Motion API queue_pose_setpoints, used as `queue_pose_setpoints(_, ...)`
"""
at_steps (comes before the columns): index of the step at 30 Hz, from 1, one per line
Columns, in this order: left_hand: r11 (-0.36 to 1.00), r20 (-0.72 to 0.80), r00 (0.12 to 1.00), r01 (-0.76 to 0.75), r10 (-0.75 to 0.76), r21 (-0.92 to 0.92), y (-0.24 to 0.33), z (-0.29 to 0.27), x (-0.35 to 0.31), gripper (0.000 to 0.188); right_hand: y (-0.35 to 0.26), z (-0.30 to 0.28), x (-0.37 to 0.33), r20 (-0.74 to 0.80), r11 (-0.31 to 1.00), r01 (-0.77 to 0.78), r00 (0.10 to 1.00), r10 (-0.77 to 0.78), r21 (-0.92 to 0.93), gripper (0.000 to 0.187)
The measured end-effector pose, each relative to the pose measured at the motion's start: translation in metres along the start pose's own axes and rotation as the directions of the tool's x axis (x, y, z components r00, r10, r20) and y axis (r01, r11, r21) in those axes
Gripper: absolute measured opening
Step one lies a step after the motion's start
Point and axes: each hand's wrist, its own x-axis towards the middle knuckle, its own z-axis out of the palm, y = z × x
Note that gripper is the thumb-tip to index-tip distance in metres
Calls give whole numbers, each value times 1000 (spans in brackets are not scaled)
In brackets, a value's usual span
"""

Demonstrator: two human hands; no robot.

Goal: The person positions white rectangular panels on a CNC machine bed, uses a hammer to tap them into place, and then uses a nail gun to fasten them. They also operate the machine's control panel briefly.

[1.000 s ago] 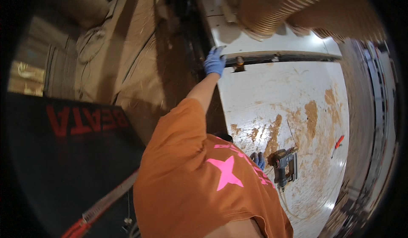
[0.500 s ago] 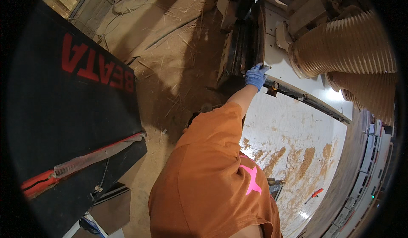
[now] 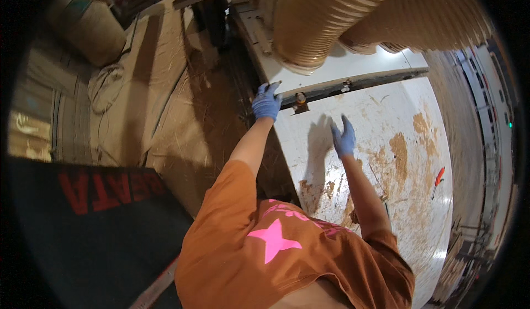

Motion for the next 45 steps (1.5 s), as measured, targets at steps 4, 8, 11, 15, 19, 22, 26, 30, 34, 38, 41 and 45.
queue_pose_setpoints(4, 999, 59, 998, -26, 23, 40, 4, -3, 2, 49, -19, 45, 100, 7, 987, -109, 994, 111, -114, 85)
queue_pose_setpoints(8, 1000, 114, 993, 24, -26, 20, -1, -6, 4, 45, -46, 75, 139, 88, 965, -249, 963, 256, -82, 69)
queue_pose_setpoints(11, 1000, 102, 995, -3, 0, 20, 2, -5, 5, 44, -58, 92, 137, 26, 939, -322, 944, 328, -124, 89)
queue_pose_setpoints(15, 998, 94, 995, -28, 23, 52, 1, -1, 6, 45, -50, 110, 136, 33, 941, -326, 943, 330, -91, 105)
queue_pose_setpoints(19, 995, 58, 995, -89, 86, 50, -11, 3, 6, 43, -55, 107, 131, 77, 952, -295, 950, 301, -81, 117)
queue_pose_setpoints(22, 995, 61, 994, -89, 85, 51, -9, 6, 7, 41, -60, 92, 131, 116, 952, -288, 947, 298, -101, 122)
queue_pose_setpoints(26, 994, 59, 994, -98, 96, 38, -8, 9, 7, 42, -62, 86, 133, 158, 941, -319, 929, 334, -117, 123)
queue_pose_setpoints(30, 996, 31, 996, -82, 83, -39, -15, 15, 6, 41, -67, 81, 133, 184, 933, -339, 916, 357, -124, 124)
queue_pose_setpoints(34, 998, 82, 996, -26, 31, -58, -6, 14, 3, 46, -66, 82, 133, 159, 933, -330, 923, 351, -145, 125)
queue_pose_setpoints(38, 996, 70, 994, -78, 81, -48, -5, 16, -7, 68, -64, 84, 133, 118, 938, -321, 934, 337, -134, 124)
queue_pose_setpoints(41, 981, 88, 993, -60, 78, -183, 1, 16, -47, 91, -67, 82, 132, 120, 934, -319, 933, 339, -159, 123)
queue_pose_setpoints(45, 987, 200, 969, -131, 147, -94, 8, 4, -101, 93, -69, 76, 132, 130, 930, -333, 926, 354, -157, 124)
